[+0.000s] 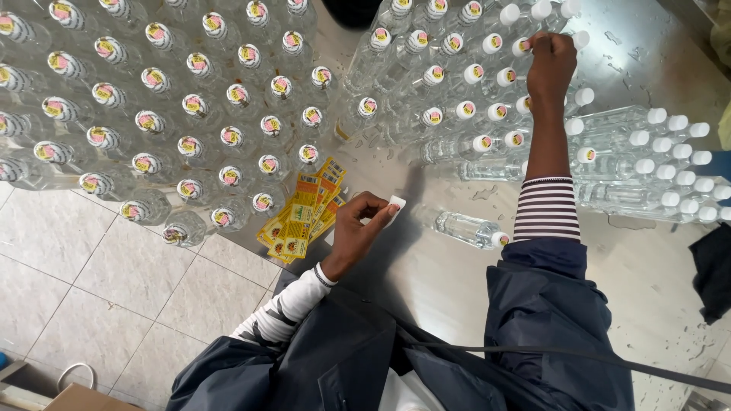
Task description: The person repeatedly picks up small clear bottles from a table, applies a round sticker to the cap, and places the bottle back among others. The process is performed one bottle at a time in a repetitive manner.
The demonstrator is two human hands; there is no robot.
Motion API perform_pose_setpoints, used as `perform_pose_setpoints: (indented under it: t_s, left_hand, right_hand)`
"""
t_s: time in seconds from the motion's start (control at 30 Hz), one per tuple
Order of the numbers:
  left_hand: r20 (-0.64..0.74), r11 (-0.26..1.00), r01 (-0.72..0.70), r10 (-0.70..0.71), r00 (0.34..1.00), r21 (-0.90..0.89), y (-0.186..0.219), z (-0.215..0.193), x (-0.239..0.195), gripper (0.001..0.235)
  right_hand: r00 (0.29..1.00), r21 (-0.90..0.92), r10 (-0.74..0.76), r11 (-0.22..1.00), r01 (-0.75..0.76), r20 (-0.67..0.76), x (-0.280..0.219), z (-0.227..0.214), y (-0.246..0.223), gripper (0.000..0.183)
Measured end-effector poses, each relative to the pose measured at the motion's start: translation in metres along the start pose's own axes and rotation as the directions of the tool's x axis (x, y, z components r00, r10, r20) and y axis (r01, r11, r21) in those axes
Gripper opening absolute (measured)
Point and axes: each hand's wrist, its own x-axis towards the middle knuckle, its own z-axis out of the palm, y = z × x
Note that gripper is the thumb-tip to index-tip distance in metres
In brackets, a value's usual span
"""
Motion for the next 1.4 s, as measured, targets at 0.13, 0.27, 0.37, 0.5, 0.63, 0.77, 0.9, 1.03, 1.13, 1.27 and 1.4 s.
perform_pose_setpoints:
  t_s: [0.13, 0.27, 0.37, 0.5, 0.63, 0.77, 0.9, 1.03, 1.13, 1.27, 1.4]
  left_hand:
    - [-0.011, 1.0, -0.001, 0.001, 1.0, 0.005, 0.0, 0.001, 0.001, 0.022]
    - [0.001, 1.0, 0.011, -0.011, 1.0, 0.001, 0.0, 0.0, 0.0, 0.022]
    - [-0.003, 1.0, 0.014, -0.014, 1.0, 0.004, 0.0, 0.0, 0.0, 0.022]
    - [-0.002, 1.0, 0.023, -0.023, 1.0, -0.004, 0.0, 0.0, 0.0, 0.022]
    - [-0.005, 1.0, 0.023, -0.023, 1.0, -0.012, -0.002, -0.001, 0.001, 0.021]
    - [-0.01, 1.0, 0.018, -0.018, 1.0, 0.001, 0.0, 0.0, 0.001, 0.022]
    - [-0.003, 1.0, 0.024, -0.024, 1.0, -0.005, -0.002, -0.001, 0.002, 0.022]
    - [-0.01, 1.0, 0.025, -0.025, 1.0, 0.002, -0.002, -0.002, 0.002, 0.023]
    - [-0.015, 1.0, 0.023, -0.023, 1.0, 0.011, -0.001, -0.003, 0.003, 0.025]
    - [-0.012, 0.999, 0.044, -0.044, 0.999, -0.01, 0.001, -0.001, 0.003, 0.024]
    - [0.033, 0.98, 0.108, -0.104, 0.994, -0.167, 0.01, 0.005, 0.009, 0.019]
  right_hand:
    - [0.997, 0.14, 0.07, 0.987, -0.073, 0.025, 0.004, -0.005, -0.008, 0.028]
    - [1.0, -0.002, -0.003, 1.0, 0.003, -0.003, 0.005, -0.008, 0.004, 0.028]
    - [1.0, -0.032, 0.014, 0.999, -0.014, 0.008, 0.006, -0.006, 0.005, 0.028]
    - [0.999, -0.046, 0.041, 0.998, -0.04, 0.019, 0.005, -0.006, 0.002, 0.027]
    - [0.998, -0.053, 0.061, 0.997, -0.06, 0.021, 0.005, -0.004, 0.004, 0.027]
    - [0.999, -0.127, -0.04, 0.991, 0.037, -0.02, 0.008, -0.002, 0.017, 0.03]
    - [0.914, -0.293, -0.401, 0.882, 0.368, -0.057, 0.002, -0.003, 0.02, 0.022]
    - [0.871, -0.39, -0.491, 0.806, 0.445, -0.022, -0.003, 0.0, 0.028, 0.02]
    - [0.871, -0.449, -0.489, 0.788, 0.422, -0.04, 0.0, 0.003, 0.028, 0.027]
    - [0.997, -0.329, -0.076, 0.942, 0.069, -0.008, -0.001, 0.001, 0.013, 0.03]
    - [0.998, -0.109, -0.048, 0.993, 0.044, -0.034, 0.011, 0.001, 0.034, 0.027]
